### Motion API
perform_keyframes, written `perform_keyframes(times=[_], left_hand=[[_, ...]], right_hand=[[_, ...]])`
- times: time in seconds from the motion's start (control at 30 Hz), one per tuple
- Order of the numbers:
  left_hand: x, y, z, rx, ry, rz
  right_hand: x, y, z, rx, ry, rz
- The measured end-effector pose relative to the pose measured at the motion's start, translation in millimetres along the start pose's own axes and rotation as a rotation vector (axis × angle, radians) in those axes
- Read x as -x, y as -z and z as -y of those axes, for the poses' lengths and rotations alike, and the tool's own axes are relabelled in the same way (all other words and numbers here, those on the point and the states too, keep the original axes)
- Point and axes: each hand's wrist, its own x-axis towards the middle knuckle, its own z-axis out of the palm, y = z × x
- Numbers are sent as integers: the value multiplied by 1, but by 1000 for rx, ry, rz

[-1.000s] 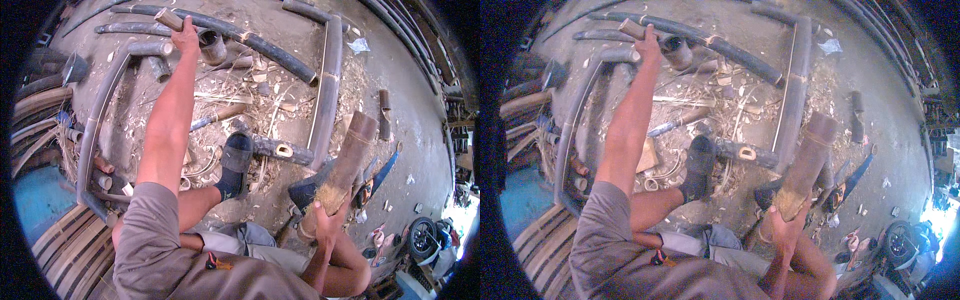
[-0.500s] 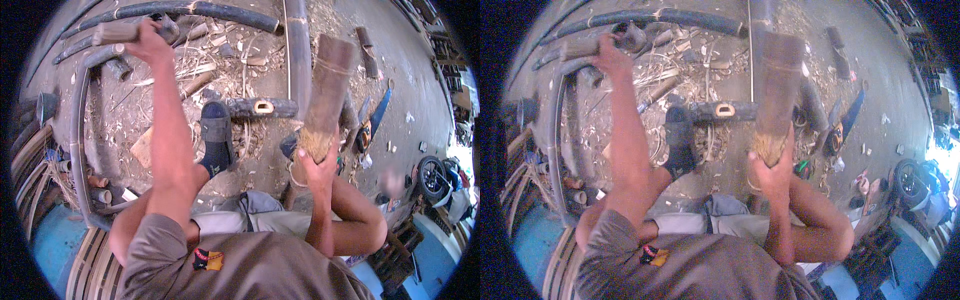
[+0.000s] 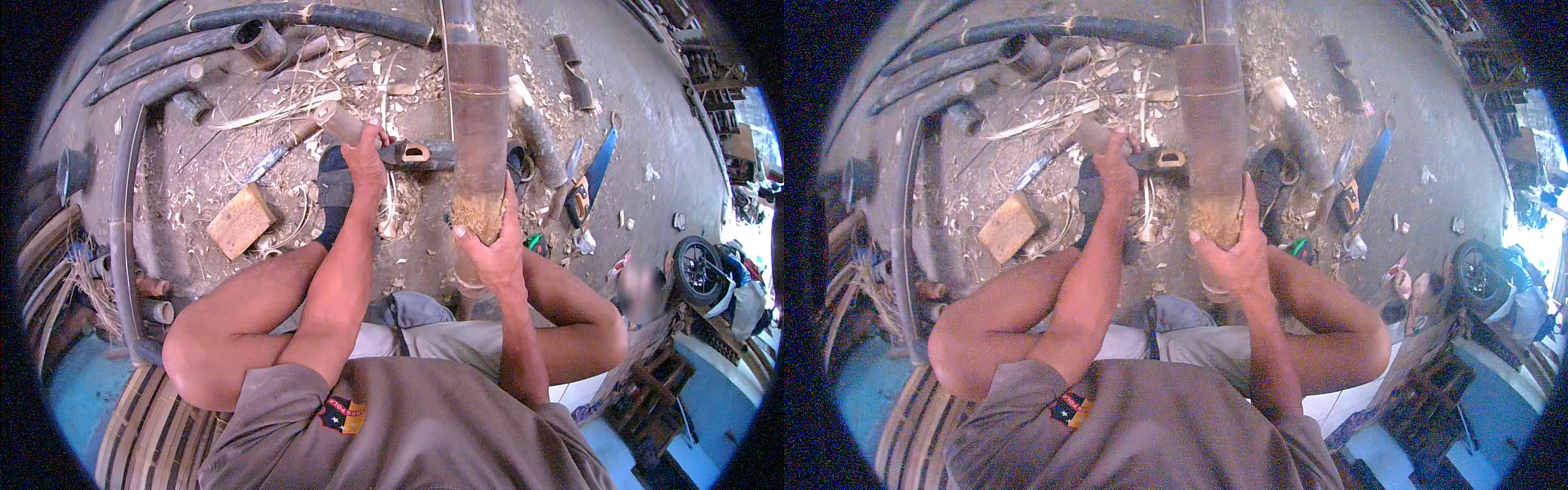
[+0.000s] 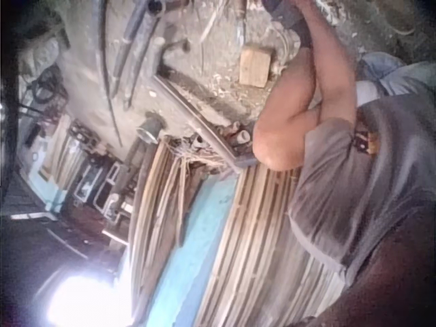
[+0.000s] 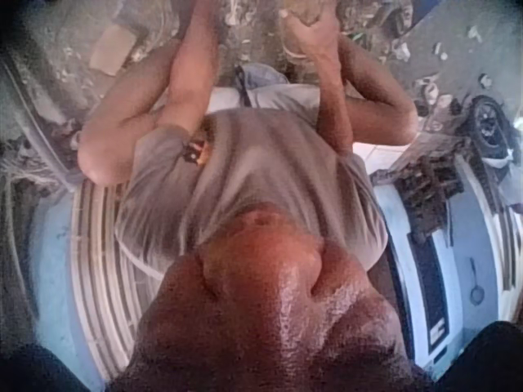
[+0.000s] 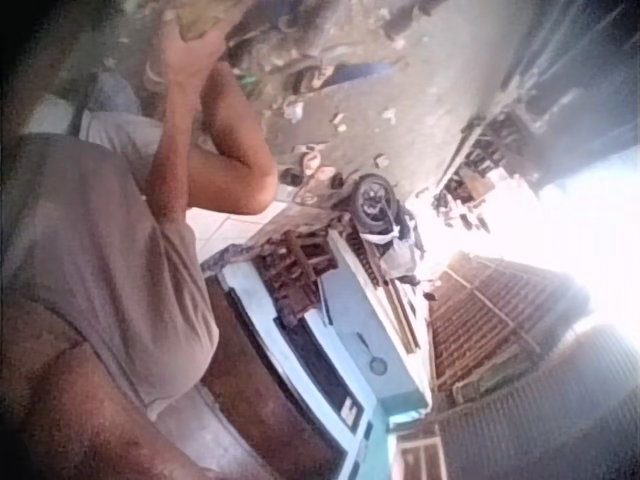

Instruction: The person sits on the floor and uses a wooden mallet to repeatedly strike a short bamboo segment held against a larger bamboo frame. They periodically rotate the segment and tap it to shape the end, then insert it into a joint in the frame.

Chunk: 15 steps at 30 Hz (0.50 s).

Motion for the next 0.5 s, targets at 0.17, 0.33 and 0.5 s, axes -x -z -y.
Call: perform_keyframes(times=[0.17, 0.33, 0.5], left_hand=[[-4, 5, 12, -76, -10, 16], [-2, 16, 21, -196, -2, 46], [1, 9, 33, -191, -126, 20]], right_hand=[[-8, -1, 13, 33, 26, 26], [-38, -3, 40, 32, 124, 46], [-92, 1, 84, 638, 382, 262]])
